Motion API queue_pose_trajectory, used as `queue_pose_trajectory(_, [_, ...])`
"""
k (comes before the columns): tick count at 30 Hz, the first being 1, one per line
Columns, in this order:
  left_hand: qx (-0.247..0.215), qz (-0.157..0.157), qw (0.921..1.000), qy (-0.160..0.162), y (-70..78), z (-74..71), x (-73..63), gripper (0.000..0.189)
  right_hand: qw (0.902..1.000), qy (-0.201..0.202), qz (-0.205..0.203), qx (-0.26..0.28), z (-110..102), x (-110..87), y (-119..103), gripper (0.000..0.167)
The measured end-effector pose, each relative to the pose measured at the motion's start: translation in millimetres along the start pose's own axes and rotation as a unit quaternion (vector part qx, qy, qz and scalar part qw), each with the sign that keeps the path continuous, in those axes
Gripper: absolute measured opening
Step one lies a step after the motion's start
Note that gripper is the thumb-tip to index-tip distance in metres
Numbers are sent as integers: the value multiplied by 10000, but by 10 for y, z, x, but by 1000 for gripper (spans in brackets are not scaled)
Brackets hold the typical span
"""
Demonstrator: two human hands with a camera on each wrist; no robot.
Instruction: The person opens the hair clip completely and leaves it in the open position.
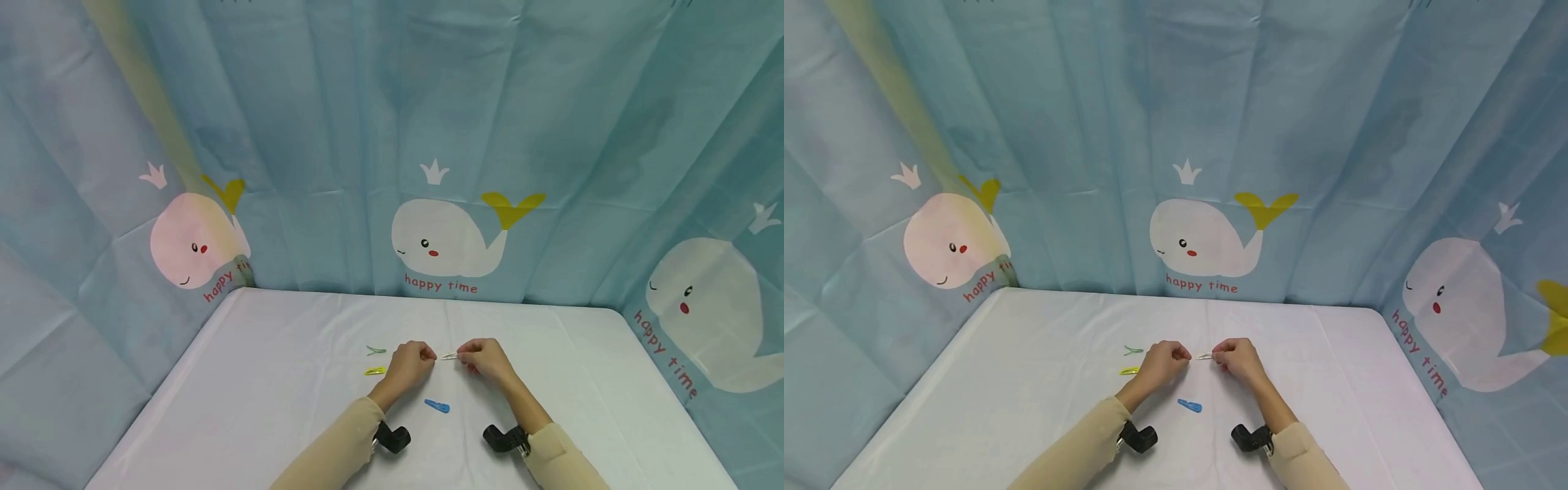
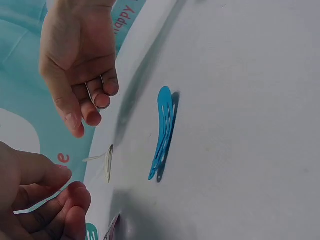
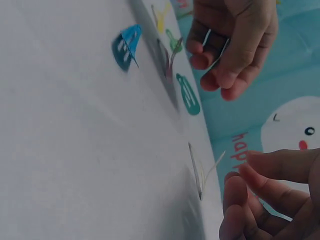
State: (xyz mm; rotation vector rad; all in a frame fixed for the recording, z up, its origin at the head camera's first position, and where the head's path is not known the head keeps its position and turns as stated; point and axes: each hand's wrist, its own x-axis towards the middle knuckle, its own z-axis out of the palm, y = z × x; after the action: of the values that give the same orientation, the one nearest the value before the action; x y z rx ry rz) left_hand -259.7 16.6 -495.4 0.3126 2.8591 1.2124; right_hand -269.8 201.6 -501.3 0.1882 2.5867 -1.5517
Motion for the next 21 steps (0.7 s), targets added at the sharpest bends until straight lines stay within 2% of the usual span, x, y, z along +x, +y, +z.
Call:
queue_pose_trajectory(2, [22,99,9999,-2,-15,-22,-45,5,9999,-77,-107,-15,1,-66,-30,10])
queue_pose_trajectory(10, [-15,180,9996,-221,-107,-70,-221,6,9988,-359,-335,-3,39,-264,-48,10])
queue_pose_trajectory(21, [152,250,9981,-535,-181,-96,-395,5,9952,-716,-539,-394,142,-468,-31,7])
